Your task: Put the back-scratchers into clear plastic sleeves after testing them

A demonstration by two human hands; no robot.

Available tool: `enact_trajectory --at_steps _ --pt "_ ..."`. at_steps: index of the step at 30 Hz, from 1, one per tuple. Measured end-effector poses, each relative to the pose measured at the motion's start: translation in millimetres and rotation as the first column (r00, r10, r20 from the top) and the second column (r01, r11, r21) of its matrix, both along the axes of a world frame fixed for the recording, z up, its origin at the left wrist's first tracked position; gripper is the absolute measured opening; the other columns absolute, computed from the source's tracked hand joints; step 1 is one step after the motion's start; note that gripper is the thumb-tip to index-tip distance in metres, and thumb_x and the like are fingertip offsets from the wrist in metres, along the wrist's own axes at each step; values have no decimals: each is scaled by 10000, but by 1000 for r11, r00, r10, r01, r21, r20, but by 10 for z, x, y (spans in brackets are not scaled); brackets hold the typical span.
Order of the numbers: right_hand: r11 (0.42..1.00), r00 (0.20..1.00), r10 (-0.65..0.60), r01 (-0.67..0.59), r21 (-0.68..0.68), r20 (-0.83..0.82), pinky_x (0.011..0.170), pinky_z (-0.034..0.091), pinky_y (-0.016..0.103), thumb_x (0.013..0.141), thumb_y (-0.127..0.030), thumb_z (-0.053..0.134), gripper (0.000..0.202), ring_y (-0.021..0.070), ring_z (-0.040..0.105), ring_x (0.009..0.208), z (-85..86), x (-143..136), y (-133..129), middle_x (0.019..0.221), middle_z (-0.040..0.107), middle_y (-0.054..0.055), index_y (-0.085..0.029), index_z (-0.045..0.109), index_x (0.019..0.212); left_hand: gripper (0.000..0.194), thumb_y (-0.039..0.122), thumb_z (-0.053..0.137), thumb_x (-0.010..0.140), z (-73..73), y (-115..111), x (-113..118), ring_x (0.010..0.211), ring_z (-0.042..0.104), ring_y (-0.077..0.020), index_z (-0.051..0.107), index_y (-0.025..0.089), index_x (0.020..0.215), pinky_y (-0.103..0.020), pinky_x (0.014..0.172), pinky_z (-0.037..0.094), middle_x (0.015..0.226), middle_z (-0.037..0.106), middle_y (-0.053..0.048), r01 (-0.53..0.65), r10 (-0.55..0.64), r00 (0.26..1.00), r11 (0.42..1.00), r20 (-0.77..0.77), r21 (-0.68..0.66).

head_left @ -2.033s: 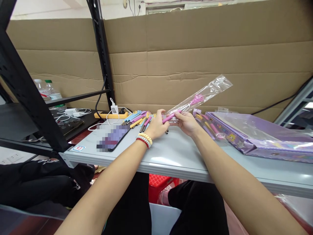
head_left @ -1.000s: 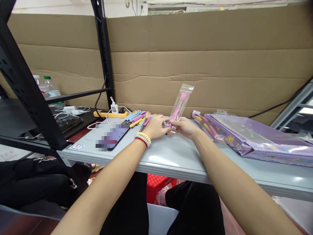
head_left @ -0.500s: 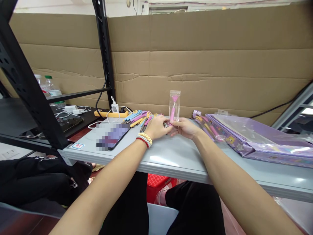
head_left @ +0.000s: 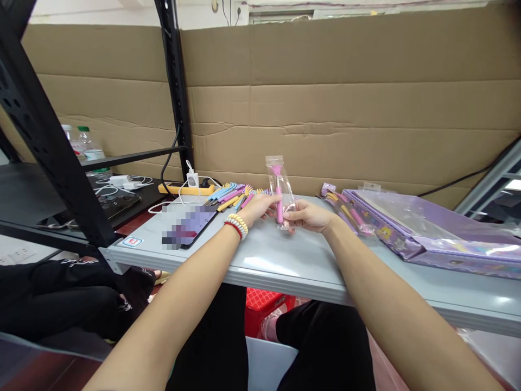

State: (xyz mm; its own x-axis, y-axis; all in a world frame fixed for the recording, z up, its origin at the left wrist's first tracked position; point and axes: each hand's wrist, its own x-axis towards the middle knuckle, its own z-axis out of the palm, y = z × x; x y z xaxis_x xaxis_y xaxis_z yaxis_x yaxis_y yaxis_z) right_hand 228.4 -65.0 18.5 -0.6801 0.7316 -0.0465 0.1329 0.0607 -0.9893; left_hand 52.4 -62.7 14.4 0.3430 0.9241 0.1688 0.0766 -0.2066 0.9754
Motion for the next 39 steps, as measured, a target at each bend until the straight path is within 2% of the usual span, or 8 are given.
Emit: enact_trajectory --at_steps 3,8,15,22,26,31,36,39 --pt "1000 998 8 -7 -23 70 511 489 260 622 -383 802 330 128 587 537 13 -6 -20 611 635 40 -108 649 722 327 419 723 668 -24 31 -9 511 469 -76 554 144 620 -225 494 317 571 541 10 20 -22 994 1000 105 14" --pt "970 972 -230 233 67 -37 473 454 217 635 -370 787 302 111 583 533 26 -17 -9 640 648 52 -121 624 687 241 326 713 721 -2 62 -34 553 550 -93 559 141 727 -232 559 447 638 591 -3 -140 146 914 989 377 -44" --pt "967 961 -178 211 146 -212 584 521 290 610 -262 781 696 172 647 748 78 -11 -74 967 685 53 -277 522 1257 163 283 557 858 47 81 -71 541 617 -124 460 171 792 -265 570 520 621 562 16 -314 380 820 924 428 -218" --pt "893 954 -294 296 340 -61 550 484 266 541 -303 826 349 128 574 634 47 -44 -34 709 625 12 -157 674 820 193 345 539 863 28 91 -72 493 608 -120 436 182 847 -250 538 512 596 547 26 -288 357 862 929 360 -233" --pt "915 978 -207 203 348 -28 658 502 297 469 -244 856 467 146 596 719 52 -41 -31 795 661 19 -176 692 900 193 357 495 884 28 95 -75 480 601 -129 432 180 841 -252 529 501 564 559 11 -253 338 863 932 375 -259" --pt "851 931 -364 337 403 -13 557 451 288 559 -380 809 312 138 550 620 13 -36 20 699 618 27 -160 671 732 205 360 481 890 32 101 -80 446 578 -134 445 180 801 -220 459 440 526 553 2 -289 367 866 922 340 -260" --pt "711 900 -426 400 578 -98 784 464 345 556 -434 809 295 234 569 1010 -1 -25 53 1121 604 90 -189 703 682 162 342 517 873 7 94 -54 511 622 -164 451 197 903 -239 471 452 596 597 4 -350 382 890 922 250 -164" --pt "696 902 -419 391 602 -102 872 438 361 568 -448 801 288 262 499 1171 1 -46 50 1254 549 88 -198 705 674 197 350 550 857 -19 78 -20 499 616 -178 467 195 946 -264 478 460 596 606 2 -338 339 927 940 157 -36"
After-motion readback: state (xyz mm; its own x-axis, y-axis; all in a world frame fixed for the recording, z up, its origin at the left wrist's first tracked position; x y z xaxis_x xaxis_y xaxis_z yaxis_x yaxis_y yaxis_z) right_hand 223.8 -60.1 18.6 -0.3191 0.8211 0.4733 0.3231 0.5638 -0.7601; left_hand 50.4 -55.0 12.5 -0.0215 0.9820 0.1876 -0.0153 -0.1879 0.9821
